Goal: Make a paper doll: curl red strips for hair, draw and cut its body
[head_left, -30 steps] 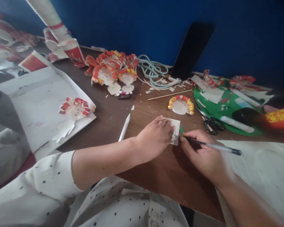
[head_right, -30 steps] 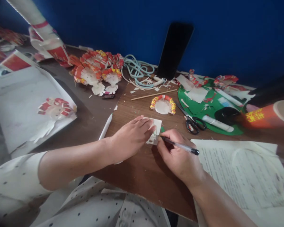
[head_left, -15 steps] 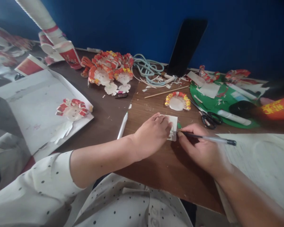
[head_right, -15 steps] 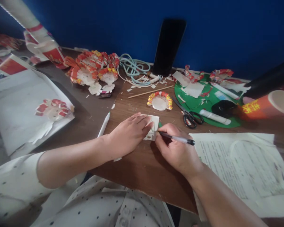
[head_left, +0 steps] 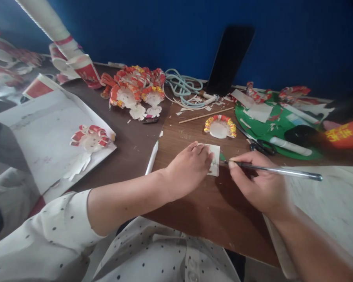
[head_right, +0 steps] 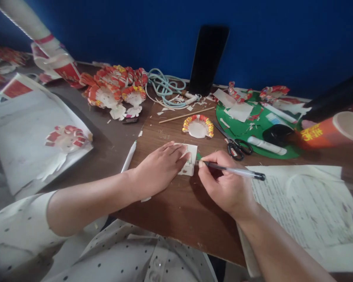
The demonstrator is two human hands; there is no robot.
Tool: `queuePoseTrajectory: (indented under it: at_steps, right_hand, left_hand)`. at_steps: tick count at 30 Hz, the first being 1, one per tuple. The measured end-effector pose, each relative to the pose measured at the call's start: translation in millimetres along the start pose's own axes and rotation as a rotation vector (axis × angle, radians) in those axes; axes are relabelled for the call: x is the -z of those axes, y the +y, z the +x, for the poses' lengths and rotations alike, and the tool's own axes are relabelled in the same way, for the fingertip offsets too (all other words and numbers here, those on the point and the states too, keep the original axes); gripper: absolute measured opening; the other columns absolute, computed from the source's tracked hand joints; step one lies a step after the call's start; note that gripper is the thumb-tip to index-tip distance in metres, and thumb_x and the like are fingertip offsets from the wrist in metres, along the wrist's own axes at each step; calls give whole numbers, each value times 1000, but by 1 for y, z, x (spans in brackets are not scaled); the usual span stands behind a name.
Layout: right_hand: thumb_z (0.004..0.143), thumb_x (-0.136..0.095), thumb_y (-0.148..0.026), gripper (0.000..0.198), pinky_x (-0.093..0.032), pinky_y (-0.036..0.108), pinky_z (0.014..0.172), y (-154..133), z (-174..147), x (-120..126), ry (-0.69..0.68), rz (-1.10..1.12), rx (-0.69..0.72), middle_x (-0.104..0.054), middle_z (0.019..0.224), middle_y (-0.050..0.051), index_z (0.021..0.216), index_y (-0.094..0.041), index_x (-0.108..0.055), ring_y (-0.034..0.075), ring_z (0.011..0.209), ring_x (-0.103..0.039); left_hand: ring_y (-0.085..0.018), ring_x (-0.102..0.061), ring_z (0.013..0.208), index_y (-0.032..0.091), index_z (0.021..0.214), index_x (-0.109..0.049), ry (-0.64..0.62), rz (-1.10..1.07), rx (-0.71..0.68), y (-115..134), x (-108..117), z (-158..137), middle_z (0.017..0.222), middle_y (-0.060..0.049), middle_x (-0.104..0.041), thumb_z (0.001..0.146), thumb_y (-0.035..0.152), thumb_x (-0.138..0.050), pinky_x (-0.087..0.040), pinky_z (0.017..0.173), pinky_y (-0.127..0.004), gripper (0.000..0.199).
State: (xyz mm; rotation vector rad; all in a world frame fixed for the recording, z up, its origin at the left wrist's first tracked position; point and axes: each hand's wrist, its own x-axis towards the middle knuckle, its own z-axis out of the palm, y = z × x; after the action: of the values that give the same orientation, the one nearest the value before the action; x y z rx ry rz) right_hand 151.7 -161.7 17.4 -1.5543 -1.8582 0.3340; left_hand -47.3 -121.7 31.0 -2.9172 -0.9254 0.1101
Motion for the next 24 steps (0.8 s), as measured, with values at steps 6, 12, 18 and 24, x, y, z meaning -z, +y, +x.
queuePoseTrajectory:
  at_steps: [6,12,18,24]
  right_hand:
    - [84,-61,-32,11,-45,30,62,-1,-1,-2,-64,4,14,-65,73,2,82,-21,-63,17,64,-60]
    - [85,-61,-33,12,-46,32,63,-3,-2,-5,-98,21,-14,-67,74,2,84,-21,-63,19,65,-62]
    - [85,-61,-33,13,-47,32,66,-4,-2,-7,-120,40,-14,-67,77,3,86,-21,-64,19,69,-63]
    - [86,-61,-34,13,-46,32,65,-4,-2,-9,-125,26,-6,-67,77,3,87,-21,-64,19,68,-63]
  left_hand:
    - [-24,-51,127,6,132,-52,25,9,-3,0,0,0,136,-17,-56,95,18,-38,-33,113,-39,41]
    - [-24,-52,126,7,129,-53,14,-11,-1,0,2,1,133,-17,-57,94,17,-41,-34,112,-39,39]
    - [-23,-52,125,7,127,-54,22,-12,-5,0,1,1,133,-17,-57,93,16,-41,-34,111,-39,37]
    - [-23,-52,125,7,128,-54,27,5,-4,0,0,1,132,-16,-58,94,16,-39,-34,111,-38,38]
